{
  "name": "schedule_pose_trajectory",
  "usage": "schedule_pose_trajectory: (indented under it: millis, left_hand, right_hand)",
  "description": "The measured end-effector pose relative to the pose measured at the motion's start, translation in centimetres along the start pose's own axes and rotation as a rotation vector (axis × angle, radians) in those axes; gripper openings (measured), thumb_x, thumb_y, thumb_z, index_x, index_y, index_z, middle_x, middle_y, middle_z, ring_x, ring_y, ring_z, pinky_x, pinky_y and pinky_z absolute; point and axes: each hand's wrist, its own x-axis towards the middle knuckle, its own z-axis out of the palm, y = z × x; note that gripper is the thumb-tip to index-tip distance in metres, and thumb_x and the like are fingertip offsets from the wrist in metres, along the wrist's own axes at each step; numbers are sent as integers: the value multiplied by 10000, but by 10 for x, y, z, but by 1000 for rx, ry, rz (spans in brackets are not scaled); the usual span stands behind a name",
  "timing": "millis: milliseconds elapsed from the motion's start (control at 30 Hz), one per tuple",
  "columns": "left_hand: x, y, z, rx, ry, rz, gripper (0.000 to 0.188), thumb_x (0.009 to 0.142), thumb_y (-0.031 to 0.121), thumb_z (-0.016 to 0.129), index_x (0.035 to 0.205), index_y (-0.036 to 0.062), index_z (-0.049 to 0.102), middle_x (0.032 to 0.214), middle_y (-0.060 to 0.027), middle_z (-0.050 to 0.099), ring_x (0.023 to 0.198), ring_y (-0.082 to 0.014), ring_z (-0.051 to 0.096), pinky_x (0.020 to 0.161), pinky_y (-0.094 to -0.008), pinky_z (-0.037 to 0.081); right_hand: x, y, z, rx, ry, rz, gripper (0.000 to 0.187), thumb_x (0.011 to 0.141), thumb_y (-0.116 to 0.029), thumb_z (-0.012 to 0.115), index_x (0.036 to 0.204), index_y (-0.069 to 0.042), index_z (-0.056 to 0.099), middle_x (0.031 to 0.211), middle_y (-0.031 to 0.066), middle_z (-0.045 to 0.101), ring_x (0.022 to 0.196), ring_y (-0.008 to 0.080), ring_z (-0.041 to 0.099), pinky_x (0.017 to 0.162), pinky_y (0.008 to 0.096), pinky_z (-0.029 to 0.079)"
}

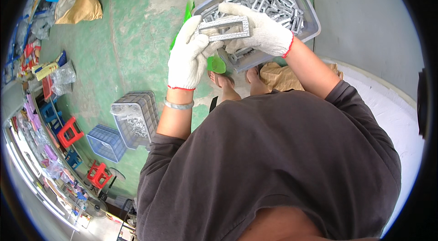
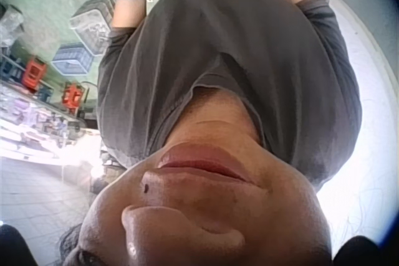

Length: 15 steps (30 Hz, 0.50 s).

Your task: The person picks up metal brackets from a plastic bin and places them into a green plastic bag.

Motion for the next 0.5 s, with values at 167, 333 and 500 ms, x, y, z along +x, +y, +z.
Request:
schedule_pose_trajectory:
  millis: [167,333,500]
  left_hand:
    - [1,-3,-7,81,-31,25,774,909,23,608,1531,36,148,1331,-217,523,1212,-334,568,1014,-489,494]
    - [-1,-13,-19,164,48,41,755,917,53,626,1524,0,179,1279,-226,553,1165,-332,596,1004,-498,499]
    - [26,-50,-112,873,619,-102,875,850,381,720,1465,-74,297,1264,-242,579,1126,-329,619,948,-409,516]
  right_hand:
    - [-4,-1,-7,320,-43,185,712,843,70,654,1485,-59,374,1307,121,594,1032,218,642,864,355,549]
    - [0,7,0,595,50,306,583,887,25,572,1440,24,388,1287,187,601,1012,249,662,835,367,558]
    - [7,37,1,436,267,468,483,883,-8,643,1334,66,488,1046,173,668,825,210,675,715,333,561]
